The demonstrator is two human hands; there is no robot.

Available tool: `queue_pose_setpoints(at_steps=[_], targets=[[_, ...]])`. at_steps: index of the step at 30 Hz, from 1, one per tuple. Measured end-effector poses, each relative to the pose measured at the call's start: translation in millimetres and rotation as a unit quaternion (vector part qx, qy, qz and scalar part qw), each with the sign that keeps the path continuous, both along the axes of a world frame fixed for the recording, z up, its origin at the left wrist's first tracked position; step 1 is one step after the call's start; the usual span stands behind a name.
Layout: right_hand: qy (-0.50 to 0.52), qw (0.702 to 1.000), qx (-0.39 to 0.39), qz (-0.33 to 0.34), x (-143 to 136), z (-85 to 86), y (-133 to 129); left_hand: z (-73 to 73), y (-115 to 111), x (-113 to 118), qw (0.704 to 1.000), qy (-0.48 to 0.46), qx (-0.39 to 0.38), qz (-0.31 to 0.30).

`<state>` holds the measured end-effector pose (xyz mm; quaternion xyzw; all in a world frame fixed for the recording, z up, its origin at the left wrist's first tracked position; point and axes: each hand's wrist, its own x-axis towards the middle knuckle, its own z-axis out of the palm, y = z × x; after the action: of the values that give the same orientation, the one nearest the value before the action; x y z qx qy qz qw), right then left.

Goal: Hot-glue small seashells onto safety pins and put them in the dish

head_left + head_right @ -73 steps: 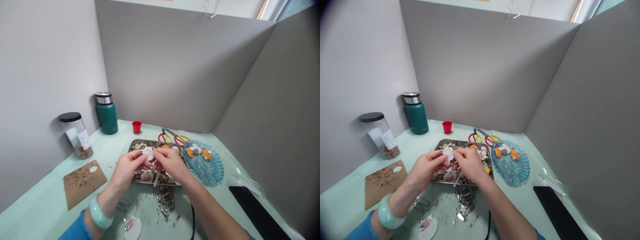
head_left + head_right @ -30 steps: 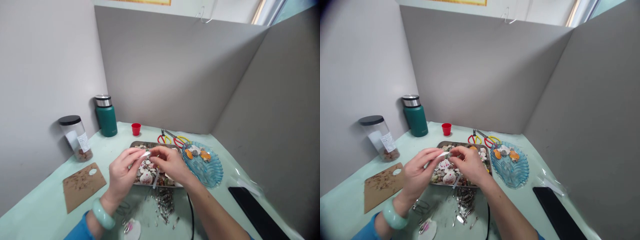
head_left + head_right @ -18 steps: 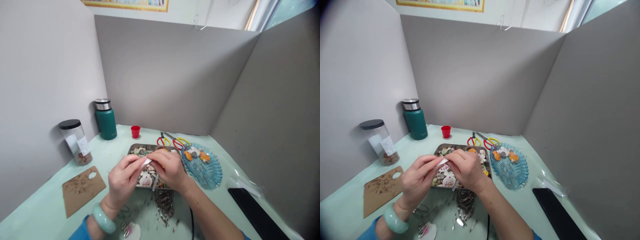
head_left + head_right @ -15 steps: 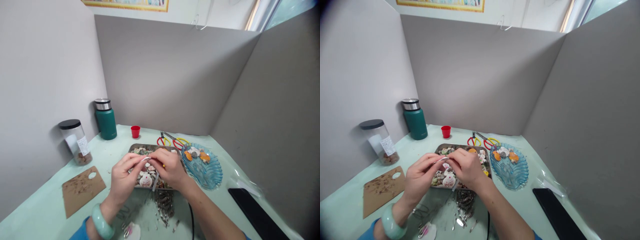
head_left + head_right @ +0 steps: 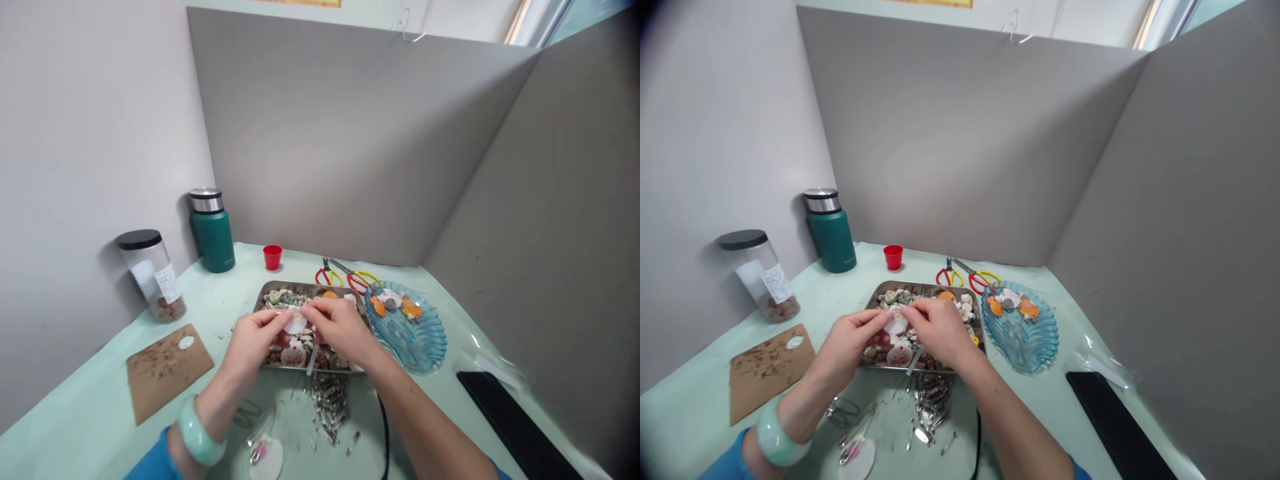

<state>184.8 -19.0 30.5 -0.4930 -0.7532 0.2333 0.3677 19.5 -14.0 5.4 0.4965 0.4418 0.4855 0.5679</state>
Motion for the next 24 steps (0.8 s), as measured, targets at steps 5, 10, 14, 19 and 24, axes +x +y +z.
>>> queue_pose_setpoints(at_steps=[5,10,14,19,24], targets=[[0.039,0.998,0.017,-0.038,0.7,1.1,1.1,-0.7,0.4,-1.2,1.000,-0.023,-0.012,0.013],[0.027,0.999,0.032,-0.035,-3.1,-2.7,1.2,3.3,-2.5,-0.2,0.999,-0.045,-0.023,0.009],[0.029,0.998,0.025,-0.042,-4.9,-3.2,0.8,5.9,-4.6,0.9,0.996,-0.076,-0.042,-0.018],[0.036,0.998,0.004,-0.056,-5.3,-5.8,1.7,5.2,-5.4,0.7,0.996,-0.070,-0.054,-0.030],[0.029,0.998,0.027,-0.046,-5.2,-7.2,2.1,6.5,-5.6,1.3,0.997,-0.059,-0.049,-0.014]])
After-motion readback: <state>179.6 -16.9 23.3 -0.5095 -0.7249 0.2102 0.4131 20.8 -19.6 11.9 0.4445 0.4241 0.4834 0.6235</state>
